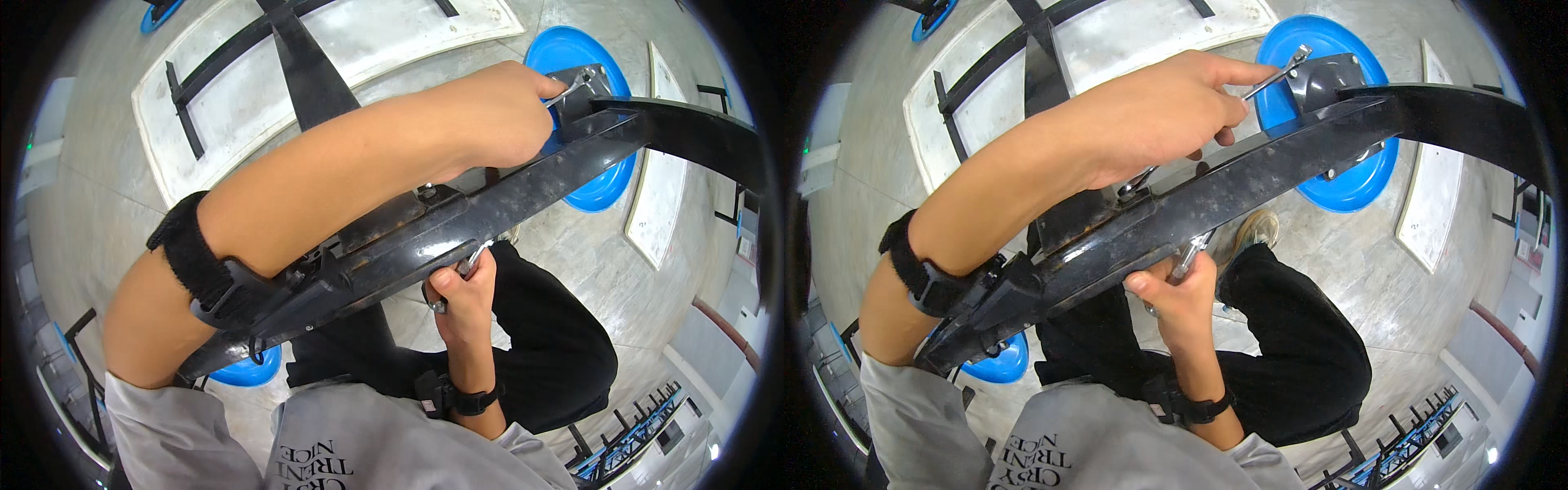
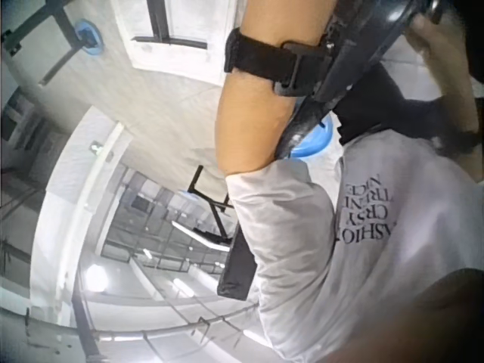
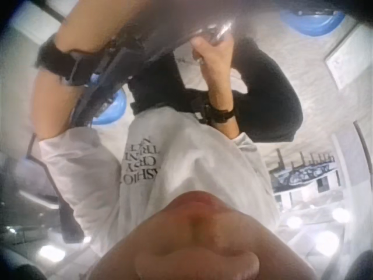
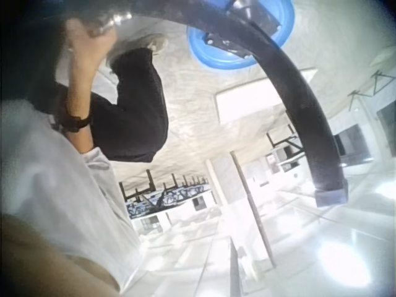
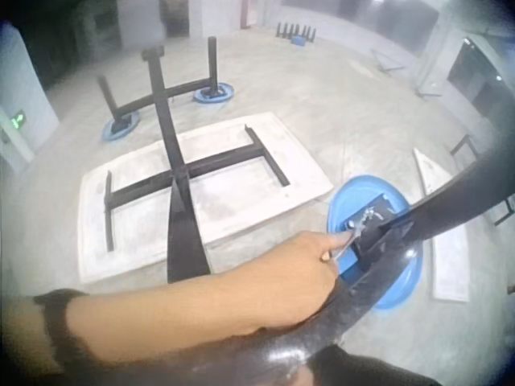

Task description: The person uses a socket wrench to tighten bolts on a metal table frame and later uses a screwdriver to adjust another part of the frame.

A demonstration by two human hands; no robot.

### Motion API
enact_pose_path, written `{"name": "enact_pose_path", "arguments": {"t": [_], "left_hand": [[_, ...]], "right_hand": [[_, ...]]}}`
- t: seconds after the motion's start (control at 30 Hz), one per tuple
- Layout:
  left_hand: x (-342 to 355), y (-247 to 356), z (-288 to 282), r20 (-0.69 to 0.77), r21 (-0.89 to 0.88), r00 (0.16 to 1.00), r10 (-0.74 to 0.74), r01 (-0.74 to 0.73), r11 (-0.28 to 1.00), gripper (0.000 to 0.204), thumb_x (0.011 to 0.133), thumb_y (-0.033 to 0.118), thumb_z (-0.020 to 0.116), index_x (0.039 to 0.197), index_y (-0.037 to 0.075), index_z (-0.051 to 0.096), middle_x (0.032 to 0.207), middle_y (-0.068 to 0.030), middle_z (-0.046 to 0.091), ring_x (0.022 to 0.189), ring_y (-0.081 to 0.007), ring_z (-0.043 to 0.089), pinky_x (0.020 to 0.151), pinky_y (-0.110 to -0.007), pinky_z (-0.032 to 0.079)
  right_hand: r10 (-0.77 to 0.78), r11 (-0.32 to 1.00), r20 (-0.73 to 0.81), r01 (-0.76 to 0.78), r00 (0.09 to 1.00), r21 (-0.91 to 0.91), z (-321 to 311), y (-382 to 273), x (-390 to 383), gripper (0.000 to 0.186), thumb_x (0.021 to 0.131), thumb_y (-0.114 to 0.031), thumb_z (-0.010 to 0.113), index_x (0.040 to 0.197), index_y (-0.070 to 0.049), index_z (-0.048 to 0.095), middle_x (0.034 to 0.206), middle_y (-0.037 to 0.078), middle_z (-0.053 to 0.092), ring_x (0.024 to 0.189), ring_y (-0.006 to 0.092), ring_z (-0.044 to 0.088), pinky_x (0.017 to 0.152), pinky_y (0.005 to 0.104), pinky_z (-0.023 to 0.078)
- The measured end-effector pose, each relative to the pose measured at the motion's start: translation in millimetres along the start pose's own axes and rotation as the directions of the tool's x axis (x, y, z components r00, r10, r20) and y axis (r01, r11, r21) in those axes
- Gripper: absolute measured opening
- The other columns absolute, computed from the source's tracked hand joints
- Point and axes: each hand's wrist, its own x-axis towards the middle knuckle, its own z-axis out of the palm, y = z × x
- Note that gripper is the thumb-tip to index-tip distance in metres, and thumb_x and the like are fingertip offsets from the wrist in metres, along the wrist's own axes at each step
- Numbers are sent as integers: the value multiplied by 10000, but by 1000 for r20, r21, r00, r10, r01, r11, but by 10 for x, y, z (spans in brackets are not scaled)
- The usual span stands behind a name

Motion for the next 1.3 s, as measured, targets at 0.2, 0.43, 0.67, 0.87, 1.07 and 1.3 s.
{"name": "enact_pose_path", "arguments": {"t": [0.2, 0.43, 0.67, 0.87, 1.07, 1.3], "left_hand": [[120, 21, -32, -3, 161, 986, -164, 163, 973, 449, 849, 121, 402, 1296, 86, 433, 867, -93, 505, 816, -179, 451, 742, -345, 378], [382, -86, 128, 71, 432, 993, -91, 51, 900, 391, 813, 91, 440, 1200, 84, 488, 897, -112, 537, 856, -197, 495, 759, -366, 405], [398, -67, 247, -30, 393, 992, -122, 124, 911, 277, 765, 94, 526, 1035, 78, 584, 889, -103, 602, 828, -203, 575, 695, -329, 461], [556, -41, 430, -53, 338, 955, -293, 293, 894, 195, 761, 110, 566, 931, 58, 647, 890, -102, 649, 806, -194, 634, 635, -292, 500], [312, -13, 373, -192, 139, 923, -334, 363, 921, 260, 801, 16, 435, 983, 11, 621, 864, -119, 608, 776, -200, 555, 692, -342, 437], [267, 128, 364, -147, 140, 940, -308, 328, 934, 203, 817, 60, 443, 922, -18, 599, 809, -101, 596, 704, -167, 543, 651, -326, 435]], "right_hand": [[0, 999, 40, -1, 999, 35, 27, 6, -5, 307, 639, -94, 764, 813, -25, 520, 542, -77, 410, 449, 21, 357, 400, 180, 284], [17, 1000, 9, -17, 1000, -4, -38, 3, 1, 302, 646, -77, 753, 819, -26, 511, 539, -79, 399, 445, 17, 346, 397, 182, 275], [-6, 1000, 13, 6, 1000, 7, -12, 12, 0, 331, 654, -59, 729, 884, -9, 497, 549, -81, 390, 465, 16, 347, 417, 178, 273], [-15, 1000, -40, 14, 999, -11, -137, -36, 25, 347, 656, -59, 724, 914, 1, 500, 551, -83, 381, 478, 16, 343, 425, 183, 257], [-32, 999, -5, 32, 999, 5, -40, 57, 8, 270, 658, -54, 721, 797, -41, 490, 551, -80, 378, 477, 19, 335, 426, 188, 254], [-60, 998, -12, 61, 998, 34, -32, 52, 32, 317, 651, -68, 735, 855, -18, 497, 553, -82, 372, 479, 19, 327, 426, 190, 249]]}}
